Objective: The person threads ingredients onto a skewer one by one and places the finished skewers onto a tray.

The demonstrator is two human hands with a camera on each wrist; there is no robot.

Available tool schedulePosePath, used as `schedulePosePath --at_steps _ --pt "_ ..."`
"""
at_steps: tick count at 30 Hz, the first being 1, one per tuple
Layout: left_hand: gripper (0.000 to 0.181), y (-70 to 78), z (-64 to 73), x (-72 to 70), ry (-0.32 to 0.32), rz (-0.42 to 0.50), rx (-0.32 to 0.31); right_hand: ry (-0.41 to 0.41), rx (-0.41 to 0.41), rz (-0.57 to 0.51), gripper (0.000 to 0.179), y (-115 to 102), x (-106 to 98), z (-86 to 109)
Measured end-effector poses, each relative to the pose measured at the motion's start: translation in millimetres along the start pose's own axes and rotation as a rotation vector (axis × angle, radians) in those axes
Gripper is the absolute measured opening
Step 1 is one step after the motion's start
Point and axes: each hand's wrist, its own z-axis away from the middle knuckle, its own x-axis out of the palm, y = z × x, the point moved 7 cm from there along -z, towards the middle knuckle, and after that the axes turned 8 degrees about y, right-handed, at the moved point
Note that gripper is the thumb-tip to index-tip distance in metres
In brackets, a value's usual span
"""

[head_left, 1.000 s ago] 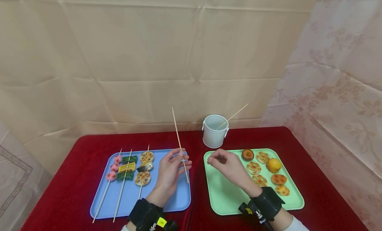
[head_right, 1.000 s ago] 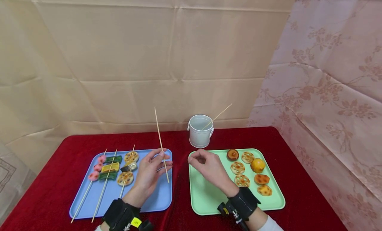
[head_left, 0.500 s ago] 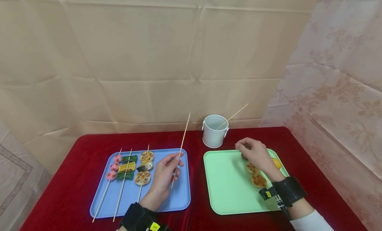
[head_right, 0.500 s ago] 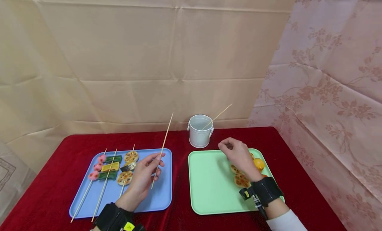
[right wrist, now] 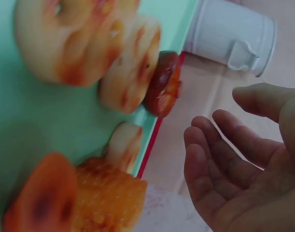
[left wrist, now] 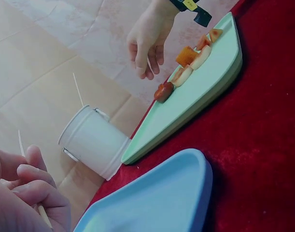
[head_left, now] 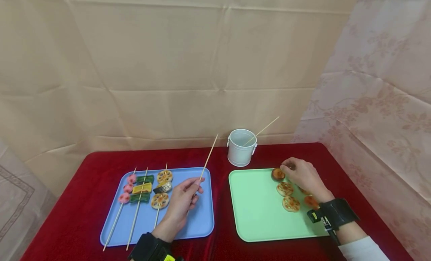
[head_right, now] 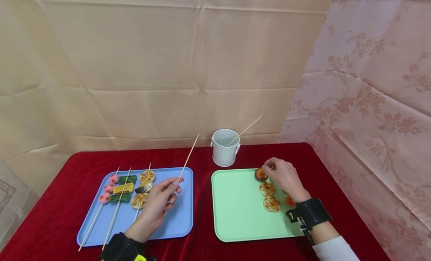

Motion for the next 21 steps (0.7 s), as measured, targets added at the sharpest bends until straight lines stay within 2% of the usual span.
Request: schedulePosePath --at_steps 8,12,16,21 --pt "0.035 -4.4 -0.7 -4.3 0.021 -0.026 -0.019 -0.016 -0.032 0.088 0.04 4 12 -7.3" --pt "0.033 -5.4 0.4 -3.2 0.02 -0.035 -0.019 -0.051 -0.012 0.141 0.045 4 19 -9.0" --pt "0.033 -7.4 0.9 -1.4 0.007 -0.025 -0.01 -0.076 0.011 0.188 0.041 8 23 -11.8" --pt "0.033 -8.2 1.5 -0.9 -0.003 -0.011 -0.01 -0.08 0.041 0.197 0.043 11 26 -15.4"
